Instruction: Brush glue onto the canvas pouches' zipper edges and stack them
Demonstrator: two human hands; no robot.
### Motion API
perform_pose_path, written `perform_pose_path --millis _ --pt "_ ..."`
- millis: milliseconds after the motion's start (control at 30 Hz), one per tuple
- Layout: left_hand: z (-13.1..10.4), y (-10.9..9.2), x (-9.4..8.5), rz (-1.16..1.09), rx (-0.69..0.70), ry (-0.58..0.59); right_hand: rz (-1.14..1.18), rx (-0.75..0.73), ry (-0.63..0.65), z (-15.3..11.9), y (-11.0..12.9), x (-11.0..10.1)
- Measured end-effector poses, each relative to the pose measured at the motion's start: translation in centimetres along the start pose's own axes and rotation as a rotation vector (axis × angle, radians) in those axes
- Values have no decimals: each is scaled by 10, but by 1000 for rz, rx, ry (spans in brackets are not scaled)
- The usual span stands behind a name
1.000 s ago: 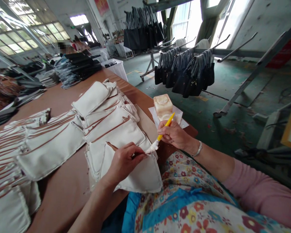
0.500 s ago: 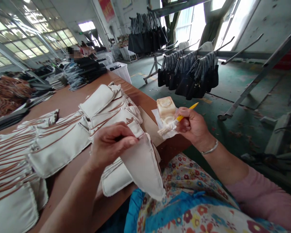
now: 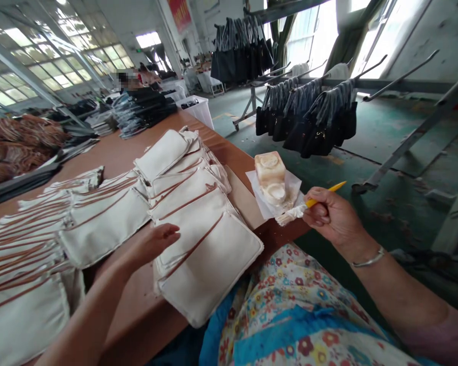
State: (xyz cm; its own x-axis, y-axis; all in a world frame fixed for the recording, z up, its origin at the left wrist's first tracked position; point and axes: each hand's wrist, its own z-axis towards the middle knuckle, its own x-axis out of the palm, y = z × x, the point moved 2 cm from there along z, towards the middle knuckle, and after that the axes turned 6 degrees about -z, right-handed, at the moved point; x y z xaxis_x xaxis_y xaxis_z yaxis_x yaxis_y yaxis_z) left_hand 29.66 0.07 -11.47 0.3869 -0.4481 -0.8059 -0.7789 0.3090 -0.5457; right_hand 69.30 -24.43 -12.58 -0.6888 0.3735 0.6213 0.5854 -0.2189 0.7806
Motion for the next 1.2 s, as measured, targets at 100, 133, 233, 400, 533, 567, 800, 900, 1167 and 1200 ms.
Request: perform_pose_path --millis 100,133,233,400,533,567,800,900,1167,1200 --pt "12 -26 56 98 40 56 -22 18 -6 1 -16 11" --pt "18 -37 72 118 29 38 -44 10 -8 3 -21 17" --pt "36 -60 105 149 -32 -36 -144 -44 -34 11 -35 34" --pt "49 -68 122 123 -113 -102 -311 -173 -69 43 -57 49" --pt "40 -70 125 -23 -53 -21 -406 -209 -49 66 -73 55" --pt "36 -71 126 -73 -28 10 -413 -211 -45 68 -76 57" --pt "6 -85 128 -732 2 173 -662 -313 131 73 -78 74" --pt "-3 -89 124 -918 -47 199 -805 -407 135 79 -70 75" --pt "-13 -101 117 -898 27 206 -732 -395 160 70 -55 72" --pt "-15 -103 116 -858 69 191 -771 -421 162 69 -53 72"
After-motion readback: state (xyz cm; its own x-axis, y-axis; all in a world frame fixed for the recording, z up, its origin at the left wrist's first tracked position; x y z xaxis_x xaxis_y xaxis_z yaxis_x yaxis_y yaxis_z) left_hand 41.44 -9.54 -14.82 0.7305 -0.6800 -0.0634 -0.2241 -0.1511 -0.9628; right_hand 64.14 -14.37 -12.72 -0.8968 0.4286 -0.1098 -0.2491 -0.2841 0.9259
